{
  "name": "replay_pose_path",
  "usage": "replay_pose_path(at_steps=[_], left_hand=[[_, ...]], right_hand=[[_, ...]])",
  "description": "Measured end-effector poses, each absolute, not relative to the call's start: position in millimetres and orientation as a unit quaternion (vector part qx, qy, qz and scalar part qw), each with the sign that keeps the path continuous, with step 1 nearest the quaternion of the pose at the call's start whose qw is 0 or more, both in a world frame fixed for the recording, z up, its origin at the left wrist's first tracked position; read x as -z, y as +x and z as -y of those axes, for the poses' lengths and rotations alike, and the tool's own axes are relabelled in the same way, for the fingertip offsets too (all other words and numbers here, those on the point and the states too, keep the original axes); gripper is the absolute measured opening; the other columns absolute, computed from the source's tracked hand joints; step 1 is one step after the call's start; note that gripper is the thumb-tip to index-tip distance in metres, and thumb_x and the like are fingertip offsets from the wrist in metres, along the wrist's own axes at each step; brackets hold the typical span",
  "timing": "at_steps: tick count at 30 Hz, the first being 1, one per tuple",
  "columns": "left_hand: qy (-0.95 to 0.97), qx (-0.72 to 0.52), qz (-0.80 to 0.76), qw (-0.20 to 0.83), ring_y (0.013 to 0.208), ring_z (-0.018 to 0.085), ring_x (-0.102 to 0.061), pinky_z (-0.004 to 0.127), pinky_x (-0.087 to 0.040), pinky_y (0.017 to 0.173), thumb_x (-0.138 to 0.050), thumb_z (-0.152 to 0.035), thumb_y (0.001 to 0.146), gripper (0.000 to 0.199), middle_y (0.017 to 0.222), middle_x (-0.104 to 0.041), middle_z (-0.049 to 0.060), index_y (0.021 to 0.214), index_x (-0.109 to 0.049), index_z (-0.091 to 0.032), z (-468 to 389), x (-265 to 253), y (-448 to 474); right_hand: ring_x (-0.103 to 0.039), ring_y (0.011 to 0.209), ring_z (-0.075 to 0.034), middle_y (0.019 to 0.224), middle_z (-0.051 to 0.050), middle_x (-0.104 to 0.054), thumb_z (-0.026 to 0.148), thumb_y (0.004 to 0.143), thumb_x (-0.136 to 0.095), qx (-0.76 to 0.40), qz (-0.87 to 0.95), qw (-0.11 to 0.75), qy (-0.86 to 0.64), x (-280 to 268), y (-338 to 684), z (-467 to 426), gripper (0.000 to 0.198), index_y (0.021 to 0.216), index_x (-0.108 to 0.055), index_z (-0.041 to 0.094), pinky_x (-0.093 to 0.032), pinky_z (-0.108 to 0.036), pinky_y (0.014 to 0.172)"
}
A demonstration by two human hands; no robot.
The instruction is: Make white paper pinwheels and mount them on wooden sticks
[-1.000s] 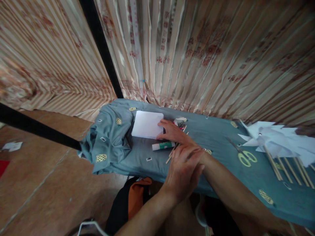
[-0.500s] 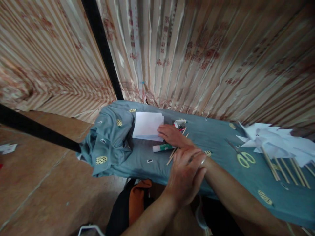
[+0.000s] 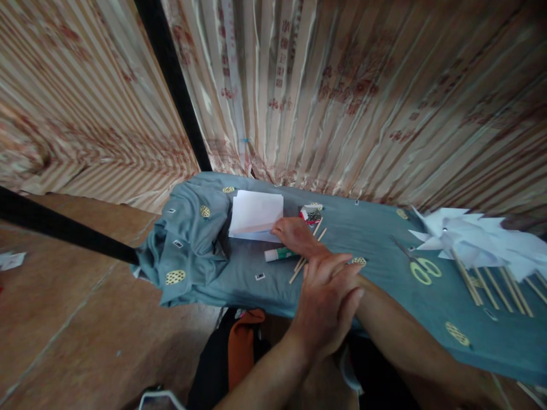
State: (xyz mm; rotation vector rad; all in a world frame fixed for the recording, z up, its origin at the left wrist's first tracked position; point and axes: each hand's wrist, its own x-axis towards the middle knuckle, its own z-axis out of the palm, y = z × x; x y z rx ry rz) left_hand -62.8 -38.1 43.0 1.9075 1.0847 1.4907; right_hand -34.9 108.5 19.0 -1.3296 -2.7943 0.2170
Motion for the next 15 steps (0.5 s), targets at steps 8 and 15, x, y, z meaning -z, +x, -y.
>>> replay_pose_path(at_steps=[8, 15], left_hand=[[0.688, -0.548, -0.4, 0.256, 0.112, 0.024, -0.055, 0.042, -0.045, 0.096, -0.056, -0.022, 0.091, 0.03, 0.124, -0.062, 0.012, 0.119, -0.06, -0.016, 39.9, -45.6, -60.5], [0.673, -0.551, -0.408, 0.278, 0.113, 0.025, -0.055, 0.042, -0.044, 0.097, -0.058, -0.021, 0.089, 0.029, 0.123, -0.063, 0.012, 0.117, -0.063, -0.014, 38.6, -53.4, -50.6]], right_hand=[[-0.066, 0.088, -0.02, 0.099, -0.012, -0.075, 0.034, 0.098, -0.046, -0.085, 0.904, 0.016, -0.418, -21.4, -29.3, -107.8, 0.034, 0.097, -0.072, 0.013, -0.043, -0.029, 0.077], [-0.065, 0.091, -0.019, 0.1, -0.013, -0.074, 0.018, 0.096, -0.047, -0.099, 0.912, 0.029, -0.397, -16.6, -26.3, -117.0, 0.027, 0.103, -0.072, 0.012, -0.041, -0.029, 0.081]])
